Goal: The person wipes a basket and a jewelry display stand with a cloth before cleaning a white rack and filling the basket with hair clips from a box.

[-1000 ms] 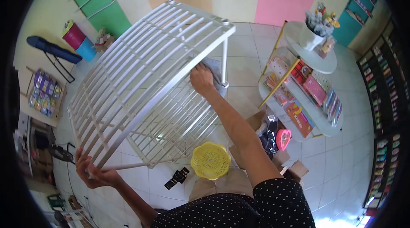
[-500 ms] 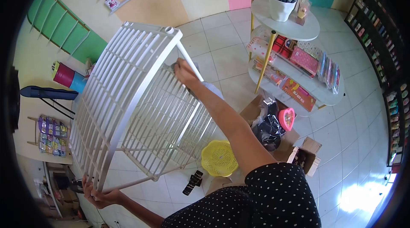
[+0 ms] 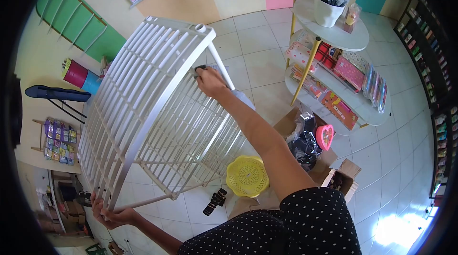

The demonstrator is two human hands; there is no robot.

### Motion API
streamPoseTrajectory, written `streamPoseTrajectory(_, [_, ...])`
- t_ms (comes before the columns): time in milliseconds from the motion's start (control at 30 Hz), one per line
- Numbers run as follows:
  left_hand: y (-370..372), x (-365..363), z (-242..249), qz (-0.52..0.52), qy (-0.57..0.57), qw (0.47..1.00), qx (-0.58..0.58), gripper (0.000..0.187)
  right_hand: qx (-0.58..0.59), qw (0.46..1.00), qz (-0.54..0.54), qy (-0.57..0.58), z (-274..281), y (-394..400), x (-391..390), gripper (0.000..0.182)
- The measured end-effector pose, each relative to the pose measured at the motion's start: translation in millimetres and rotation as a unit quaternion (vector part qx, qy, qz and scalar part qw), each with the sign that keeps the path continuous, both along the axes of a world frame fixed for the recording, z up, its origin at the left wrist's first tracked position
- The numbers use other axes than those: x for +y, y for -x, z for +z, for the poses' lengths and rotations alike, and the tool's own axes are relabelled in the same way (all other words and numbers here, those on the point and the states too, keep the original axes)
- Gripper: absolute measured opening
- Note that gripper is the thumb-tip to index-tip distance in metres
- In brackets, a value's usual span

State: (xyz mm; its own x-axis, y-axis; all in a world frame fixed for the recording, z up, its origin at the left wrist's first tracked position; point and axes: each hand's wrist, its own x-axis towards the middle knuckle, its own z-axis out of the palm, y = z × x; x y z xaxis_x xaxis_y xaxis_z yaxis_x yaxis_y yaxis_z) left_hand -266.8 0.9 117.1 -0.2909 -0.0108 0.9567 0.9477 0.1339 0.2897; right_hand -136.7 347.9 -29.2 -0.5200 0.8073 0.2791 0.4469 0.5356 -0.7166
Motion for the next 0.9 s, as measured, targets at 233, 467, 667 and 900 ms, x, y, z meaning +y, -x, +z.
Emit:
streamPoseTrajectory(233, [1, -1, -2, -0.019, -0.008, 1.000, -0.001, 0.024, 0.058, 0.989, 0.000, -0.135, -21, 15, 9, 0.019])
streamPoseTrajectory(467, [-3, 8, -1, -0.062, -0.040, 0.997, 0.005, 0.020, -0.001, 0.990, 0.029, -0.139, -23, 7, -6, 0.023])
streamPoseTrajectory(667, [-8, 16, 0, -0.103, -0.052, 0.993, -0.013, 0.029, -0.167, 0.939, 0.266, -0.140, -20, 28, -91, 0.017])
streamPoseTrajectory(900, [-9, 15, 1, -0.090, -0.060, 0.994, -0.024, 0.031, 0.099, 0.889, 0.388, -0.223, -29, 107, -243, 0.023])
